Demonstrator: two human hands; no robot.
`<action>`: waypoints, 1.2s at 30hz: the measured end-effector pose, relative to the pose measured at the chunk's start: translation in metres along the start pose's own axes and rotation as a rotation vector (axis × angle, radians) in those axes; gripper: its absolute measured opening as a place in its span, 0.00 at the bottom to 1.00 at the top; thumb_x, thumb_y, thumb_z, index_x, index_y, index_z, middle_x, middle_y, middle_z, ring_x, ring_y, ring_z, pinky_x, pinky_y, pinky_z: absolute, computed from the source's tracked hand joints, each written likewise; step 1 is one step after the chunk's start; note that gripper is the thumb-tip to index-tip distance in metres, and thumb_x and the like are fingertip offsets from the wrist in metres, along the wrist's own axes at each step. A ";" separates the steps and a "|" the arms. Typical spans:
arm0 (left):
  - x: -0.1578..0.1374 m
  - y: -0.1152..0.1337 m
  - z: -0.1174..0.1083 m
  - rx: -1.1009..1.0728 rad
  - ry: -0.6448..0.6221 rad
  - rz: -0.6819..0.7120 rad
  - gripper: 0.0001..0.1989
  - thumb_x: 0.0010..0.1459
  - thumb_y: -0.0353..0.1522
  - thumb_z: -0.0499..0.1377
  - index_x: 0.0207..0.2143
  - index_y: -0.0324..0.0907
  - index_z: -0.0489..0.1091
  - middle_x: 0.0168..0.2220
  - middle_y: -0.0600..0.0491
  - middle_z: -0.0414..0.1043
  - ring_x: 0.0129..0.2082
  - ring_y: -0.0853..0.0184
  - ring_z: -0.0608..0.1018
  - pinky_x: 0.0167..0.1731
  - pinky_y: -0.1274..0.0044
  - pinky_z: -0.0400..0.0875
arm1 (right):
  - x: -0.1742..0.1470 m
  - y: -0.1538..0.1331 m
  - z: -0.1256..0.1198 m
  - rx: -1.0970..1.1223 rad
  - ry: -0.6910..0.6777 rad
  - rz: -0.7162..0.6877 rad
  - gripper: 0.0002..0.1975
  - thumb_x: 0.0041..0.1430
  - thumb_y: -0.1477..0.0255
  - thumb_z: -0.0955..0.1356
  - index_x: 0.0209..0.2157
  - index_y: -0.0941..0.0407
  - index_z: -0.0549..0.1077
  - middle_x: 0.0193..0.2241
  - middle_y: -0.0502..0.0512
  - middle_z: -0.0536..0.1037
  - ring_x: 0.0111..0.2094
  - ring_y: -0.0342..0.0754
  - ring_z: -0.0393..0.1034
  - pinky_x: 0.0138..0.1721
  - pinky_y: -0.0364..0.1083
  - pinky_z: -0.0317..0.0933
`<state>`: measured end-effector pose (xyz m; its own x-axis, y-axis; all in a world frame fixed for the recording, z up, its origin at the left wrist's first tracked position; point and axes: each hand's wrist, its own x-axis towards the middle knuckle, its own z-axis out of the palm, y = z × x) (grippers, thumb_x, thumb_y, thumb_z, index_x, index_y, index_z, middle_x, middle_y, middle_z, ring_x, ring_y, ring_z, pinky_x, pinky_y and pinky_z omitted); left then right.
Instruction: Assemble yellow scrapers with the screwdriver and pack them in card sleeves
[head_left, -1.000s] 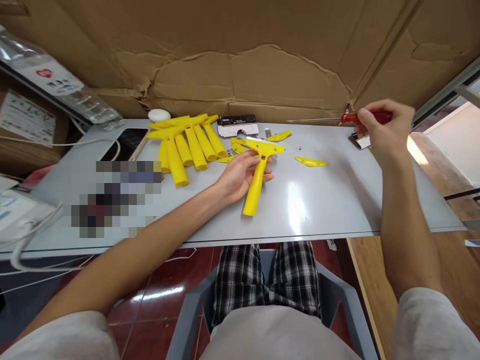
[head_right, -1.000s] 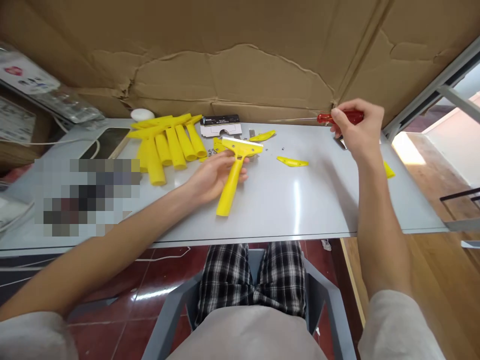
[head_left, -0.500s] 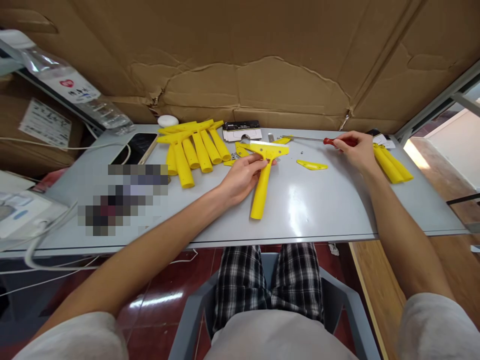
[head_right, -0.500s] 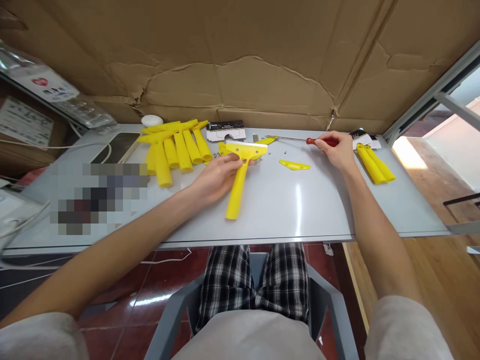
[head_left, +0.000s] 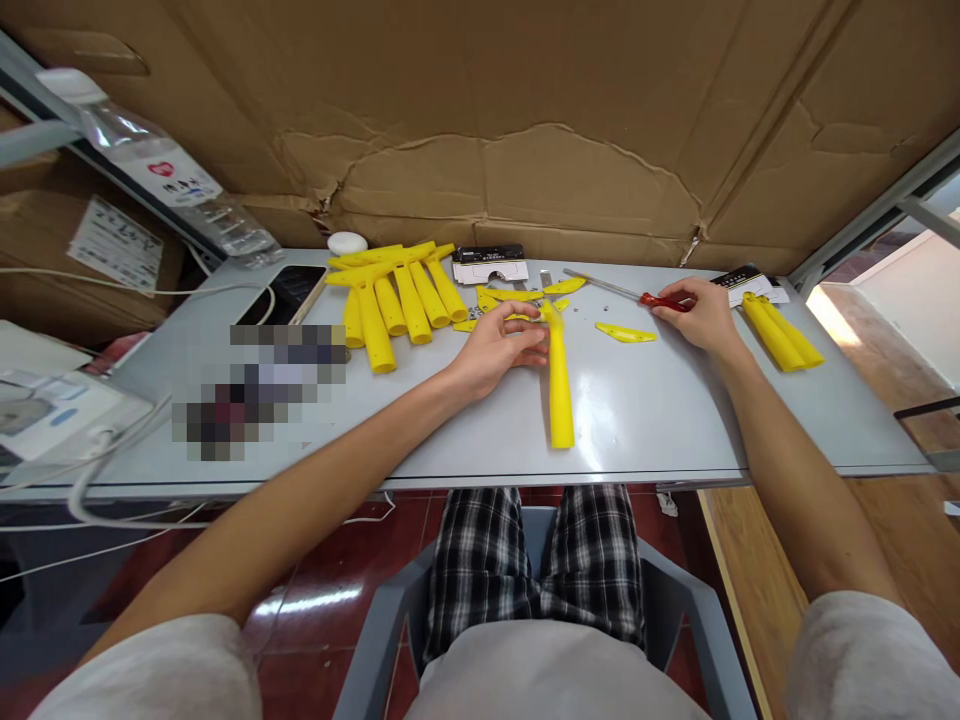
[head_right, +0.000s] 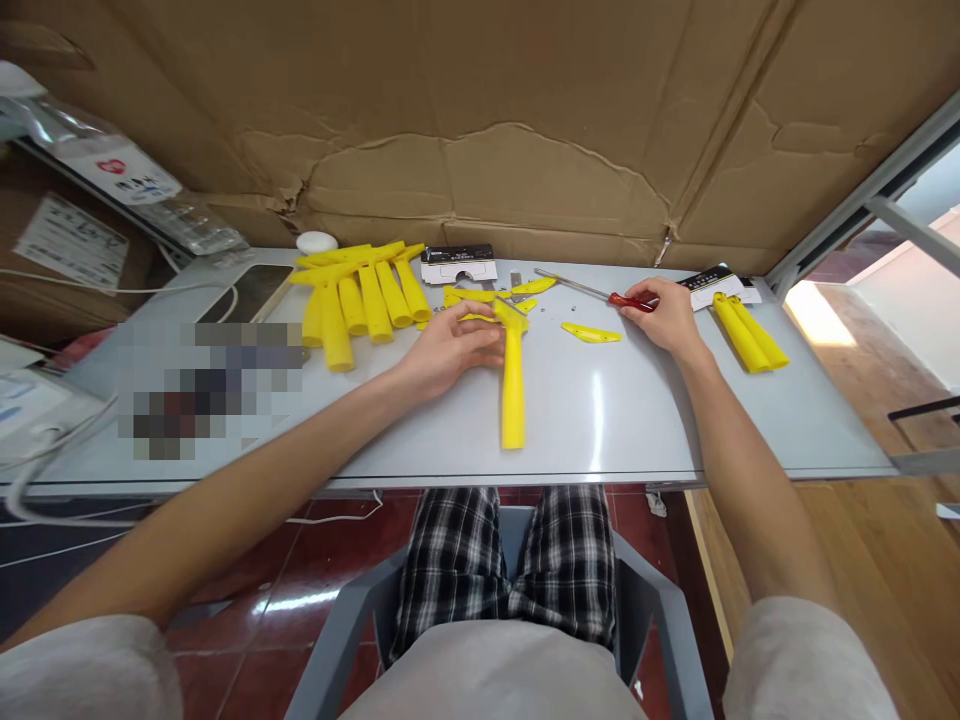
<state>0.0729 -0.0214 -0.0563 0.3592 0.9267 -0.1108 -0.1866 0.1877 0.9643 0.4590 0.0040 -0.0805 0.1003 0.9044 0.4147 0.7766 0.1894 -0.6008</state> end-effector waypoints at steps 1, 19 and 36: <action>0.000 0.001 0.000 0.018 0.011 -0.005 0.21 0.55 0.28 0.73 0.48 0.42 0.68 0.40 0.50 0.81 0.35 0.63 0.86 0.39 0.68 0.84 | 0.000 0.000 0.000 -0.009 0.000 -0.014 0.15 0.54 0.57 0.80 0.38 0.51 0.84 0.42 0.57 0.85 0.40 0.54 0.78 0.48 0.56 0.76; -0.034 -0.015 0.022 1.057 -0.569 0.800 0.17 0.70 0.34 0.61 0.58 0.48 0.81 0.59 0.41 0.80 0.59 0.50 0.79 0.61 0.57 0.72 | 0.001 -0.003 0.006 -0.032 -0.043 -0.073 0.10 0.57 0.60 0.78 0.38 0.51 0.85 0.40 0.57 0.83 0.39 0.52 0.76 0.48 0.55 0.73; -0.077 -0.030 0.041 1.023 -0.457 0.886 0.11 0.76 0.33 0.58 0.51 0.47 0.81 0.59 0.41 0.80 0.71 0.50 0.74 0.66 0.55 0.76 | 0.001 -0.005 0.008 -0.004 -0.079 -0.069 0.12 0.57 0.59 0.78 0.38 0.51 0.86 0.41 0.57 0.83 0.38 0.51 0.75 0.48 0.56 0.75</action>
<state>0.0890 -0.1116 -0.0672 0.7693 0.3906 0.5055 0.1584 -0.8833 0.4413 0.4508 0.0071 -0.0823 -0.0027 0.9166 0.3998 0.7824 0.2510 -0.5700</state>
